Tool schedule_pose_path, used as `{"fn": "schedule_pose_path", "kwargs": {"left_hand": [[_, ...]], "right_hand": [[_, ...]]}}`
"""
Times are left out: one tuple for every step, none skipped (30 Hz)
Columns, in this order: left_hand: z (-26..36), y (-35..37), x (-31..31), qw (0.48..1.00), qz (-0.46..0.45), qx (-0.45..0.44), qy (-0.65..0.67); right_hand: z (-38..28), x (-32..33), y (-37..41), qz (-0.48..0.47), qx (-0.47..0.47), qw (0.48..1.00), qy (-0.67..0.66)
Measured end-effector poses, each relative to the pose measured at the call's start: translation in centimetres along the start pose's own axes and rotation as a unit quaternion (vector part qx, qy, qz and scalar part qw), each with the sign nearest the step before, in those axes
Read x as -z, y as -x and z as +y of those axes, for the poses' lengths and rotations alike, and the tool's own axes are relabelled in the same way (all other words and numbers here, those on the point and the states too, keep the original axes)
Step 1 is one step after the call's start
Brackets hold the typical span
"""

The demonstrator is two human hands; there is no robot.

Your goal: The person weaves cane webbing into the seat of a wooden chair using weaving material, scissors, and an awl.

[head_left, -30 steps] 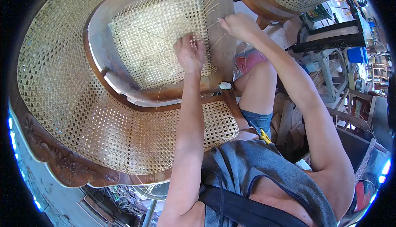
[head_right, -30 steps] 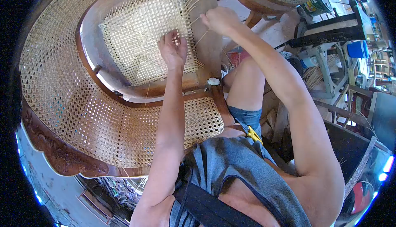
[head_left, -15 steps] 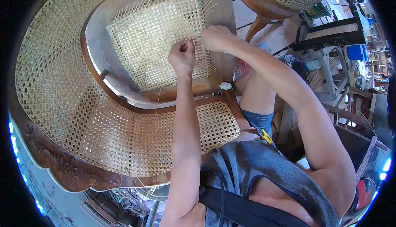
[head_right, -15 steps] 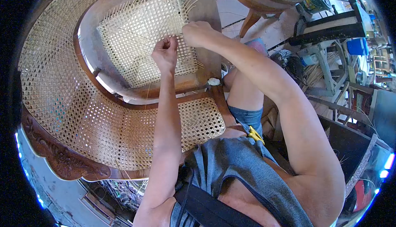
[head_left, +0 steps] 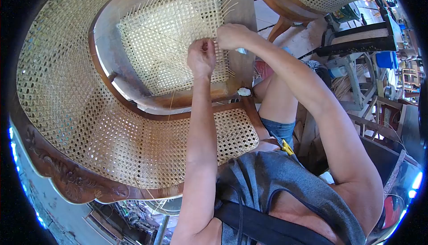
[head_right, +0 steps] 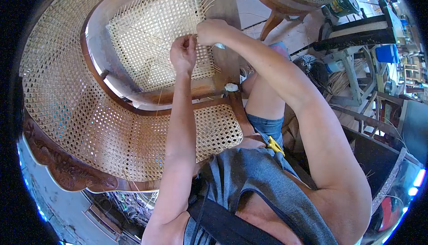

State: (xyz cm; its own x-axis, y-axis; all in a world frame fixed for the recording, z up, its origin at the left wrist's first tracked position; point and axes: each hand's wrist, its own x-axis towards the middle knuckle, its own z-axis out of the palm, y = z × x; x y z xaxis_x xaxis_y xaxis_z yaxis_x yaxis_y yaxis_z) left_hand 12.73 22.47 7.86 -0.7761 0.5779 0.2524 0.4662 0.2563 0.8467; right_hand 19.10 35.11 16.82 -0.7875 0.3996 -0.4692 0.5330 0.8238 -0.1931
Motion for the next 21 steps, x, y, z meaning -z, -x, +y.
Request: {"fn": "schedule_pose_path", "kwargs": {"left_hand": [[0.3, 0.0, 0.0, 1.0, -0.006, 0.005, 0.002], [0.7, -0.1, -0.1, 1.0, -0.013, 0.008, 0.004], [0.9, 0.1, 0.0, 1.0, -0.014, 0.005, 0.005], [1.1, 0.5, 0.2, 1.0, 0.001, -0.011, 0.011], [1.3, 0.6, 0.3, 0.999, 0.016, -0.026, 0.018], [0.9, 0.7, -0.1, 0.999, 0.016, -0.028, 0.018], [0.2, 0.8, -0.6, 0.999, 0.02, -0.02, 0.034], [-0.5, 1.0, -1.1, 0.998, 0.025, -0.012, 0.051], [-0.5, 1.0, -1.2, 0.998, 0.024, -0.011, 0.051], [-0.3, 1.1, -1.2, 0.999, 0.025, -0.01, 0.029], [-0.1, 1.2, -1.3, 1.0, 0.029, -0.008, 0.007], [0.2, 1.2, -1.3, 1.0, 0.03, -0.006, 0.008], [0.7, 1.2, -1.3, 0.999, 0.029, -0.008, 0.036], [1.3, 1.1, -1.4, 0.997, 0.029, -0.012, 0.065], [1.8, 0.8, -1.8, 0.997, 0.027, -0.013, 0.067], [2.2, 0.4, -2.2, 0.995, 0.031, -0.054, 0.08], [2.6, 0.1, -2.5, 0.991, 0.036, -0.094, 0.092], [4.3, -0.1, -2.0, 0.968, -0.013, -0.028, 0.248], [4.1, -0.2, -2.0, 0.969, -0.013, -0.027, 0.246], [4.0, -0.3, -2.0, 0.962, -0.021, 0.006, 0.273], [3.8, -0.5, -2.1, 0.953, -0.03, 0.039, 0.3]], "right_hand": [[0.2, 0.2, -0.2, -0.021, -0.02, 0.999, -0.021], [0.2, 0.0, -0.1, -0.018, -0.021, 0.999, -0.021], [0.2, -0.2, 0.2, 0.019, -0.015, 0.999, -0.021], [0.1, -0.4, 0.5, 0.056, -0.01, 0.998, -0.022], [0.2, -0.8, 0.6, 0.059, -0.011, 0.998, -0.023], [0.4, -1.4, 0.6, 0.073, -0.004, 0.997, -0.022], [0.5, -1.5, 0.7, 0.087, 0.002, 0.996, -0.02], [1.0, -1.5, 0.8, 0.088, 0.001, 0.996, -0.021], [1.6, -1.2, 1.2, 0.098, -0.021, 0.994, -0.035], [2.4, -1.0, 1.7, 0.107, -0.042, 0.992, -0.048], [3.8, -0.2, 2.2, 0.106, -0.041, 0.992, -0.047], [5.7, 0.7, 2.7, 0.146, -0.046, 0.987, -0.047], [6.7, 1.1, 3.2, 0.187, -0.053, 0.98, -0.048], [7.0, 0.9, 3.4, 0.188, -0.056, 0.98, -0.047], [7.0, 0.9, 3.9, 0.205, -0.028, 0.978, -0.033], [6.8, 0.8, 4.4, 0.22, 0.001, 0.975, -0.019], [6.6, 0.7, 4.6, 0.22, 0.002, 0.975, -0.019], [5.9, 1.2, 5.0, 0.211, 0.01, 0.977, -0.035], [5.3, 1.5, 5.3, 0.202, 0.016, 0.978, -0.052], [4.6, 1.7, 5.5, 0.201, 0.015, 0.978, -0.054], [3.9, 2.0, 5.6, 0.184, 0.014, 0.981, -0.052]]}}
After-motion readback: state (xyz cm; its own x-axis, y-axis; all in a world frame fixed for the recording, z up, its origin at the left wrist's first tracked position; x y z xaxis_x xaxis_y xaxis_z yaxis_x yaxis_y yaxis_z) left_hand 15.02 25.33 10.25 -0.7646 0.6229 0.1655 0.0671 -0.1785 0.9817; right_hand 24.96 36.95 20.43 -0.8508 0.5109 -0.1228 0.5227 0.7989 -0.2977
